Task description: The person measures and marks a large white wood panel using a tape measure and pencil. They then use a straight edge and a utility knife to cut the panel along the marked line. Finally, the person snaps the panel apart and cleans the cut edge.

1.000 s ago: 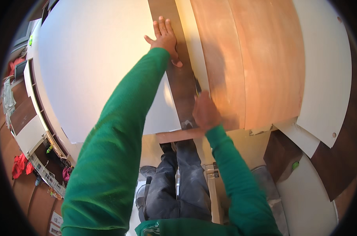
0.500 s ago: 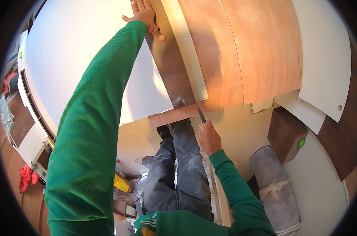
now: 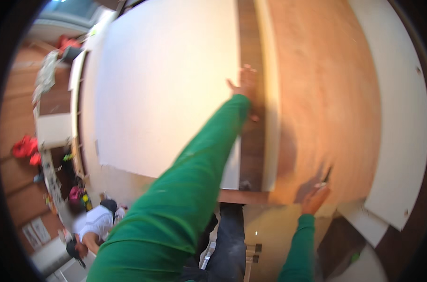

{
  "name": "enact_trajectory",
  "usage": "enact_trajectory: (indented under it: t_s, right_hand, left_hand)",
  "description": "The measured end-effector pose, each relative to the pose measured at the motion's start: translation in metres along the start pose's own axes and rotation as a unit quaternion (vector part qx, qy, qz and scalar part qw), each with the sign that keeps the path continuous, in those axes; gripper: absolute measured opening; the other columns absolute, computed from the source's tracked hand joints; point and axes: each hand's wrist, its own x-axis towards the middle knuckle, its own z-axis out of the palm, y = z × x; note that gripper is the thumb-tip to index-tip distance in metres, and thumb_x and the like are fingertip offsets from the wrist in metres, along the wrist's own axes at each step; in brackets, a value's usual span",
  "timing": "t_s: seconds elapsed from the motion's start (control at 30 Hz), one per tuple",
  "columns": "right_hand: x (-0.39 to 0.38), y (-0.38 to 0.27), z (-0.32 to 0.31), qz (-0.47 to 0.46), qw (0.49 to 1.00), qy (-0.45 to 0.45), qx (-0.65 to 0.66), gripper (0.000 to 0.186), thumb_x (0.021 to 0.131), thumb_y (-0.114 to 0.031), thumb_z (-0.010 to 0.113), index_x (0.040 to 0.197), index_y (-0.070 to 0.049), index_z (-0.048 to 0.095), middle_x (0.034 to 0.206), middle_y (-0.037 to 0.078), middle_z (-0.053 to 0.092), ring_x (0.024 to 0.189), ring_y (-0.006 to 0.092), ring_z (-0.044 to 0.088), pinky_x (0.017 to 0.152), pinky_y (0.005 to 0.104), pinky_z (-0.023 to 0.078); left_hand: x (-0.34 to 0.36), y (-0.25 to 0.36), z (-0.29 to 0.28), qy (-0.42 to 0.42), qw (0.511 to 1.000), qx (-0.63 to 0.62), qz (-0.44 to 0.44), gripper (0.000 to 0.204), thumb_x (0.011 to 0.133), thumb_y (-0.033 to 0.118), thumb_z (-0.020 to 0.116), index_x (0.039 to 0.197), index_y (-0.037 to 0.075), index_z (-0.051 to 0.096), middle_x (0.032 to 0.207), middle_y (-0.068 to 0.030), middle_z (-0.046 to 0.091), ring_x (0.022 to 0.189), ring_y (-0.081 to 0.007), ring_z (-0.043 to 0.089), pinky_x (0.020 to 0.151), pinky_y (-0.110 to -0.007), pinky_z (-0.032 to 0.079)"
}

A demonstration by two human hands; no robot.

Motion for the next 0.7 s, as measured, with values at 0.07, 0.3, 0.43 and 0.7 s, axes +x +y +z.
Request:
enact_trajectory:
  t_s: [0.07,0.3,0.43,0.7]
  right_hand:
    - [0.049,-0.007,0.032,0.007,0.997,0.073,-0.028,0.054,0.101,-0.026,0.051,0.142,0.007,0.038,0.126,0.033,0.048,0.115,0.0477,0.048,0.103,0.0517,0.039]
    - [0.028,-0.149,0.047,-0.046,0.976,-0.104,0.187,0.093,0.085,-0.047,0.073,0.146,0.009,0.031,0.140,0.031,0.043,0.129,0.0473,0.042,0.109,0.0491,0.037]
    - [-0.057,-0.211,0.077,-0.055,0.972,-0.173,-0.148,0.139,0.058,-0.063,0.085,0.154,0.006,0.013,0.156,0.035,0.017,0.144,0.0482,0.025,0.114,0.0556,0.030]
    - [-0.068,-0.207,0.080,0.008,0.988,-0.153,0.005,0.120,0.059,-0.035,0.089,0.147,0.009,0.020,0.149,0.030,0.031,0.139,0.0430,0.033,0.113,0.0507,0.033]
  left_hand:
    - [-0.001,-0.004,-0.001,0.009,0.996,-0.088,0.010,0.174,0.035,0.060,0.097,0.154,-0.002,-0.014,0.164,-0.0207,-0.016,0.152,-0.0397,-0.011,0.109,-0.079,0.015]
    - [-0.030,0.000,0.044,0.136,0.956,-0.237,-0.108,0.143,0.051,0.042,0.097,0.159,0.010,0.008,0.165,-0.0218,0.003,0.152,-0.0424,0.009,0.109,-0.077,0.020]
    - [-0.116,0.032,0.111,0.156,0.889,-0.424,-0.074,0.091,0.089,0.036,0.071,0.156,0.004,0.019,0.159,-0.0184,0.030,0.146,-0.0412,0.028,0.107,-0.073,0.028]
    - [-0.145,0.004,0.132,0.098,0.772,-0.626,-0.057,0.093,0.087,0.054,0.069,0.144,-0.012,0.037,0.132,-0.0326,0.057,0.124,-0.0436,0.056,0.103,-0.043,0.047]
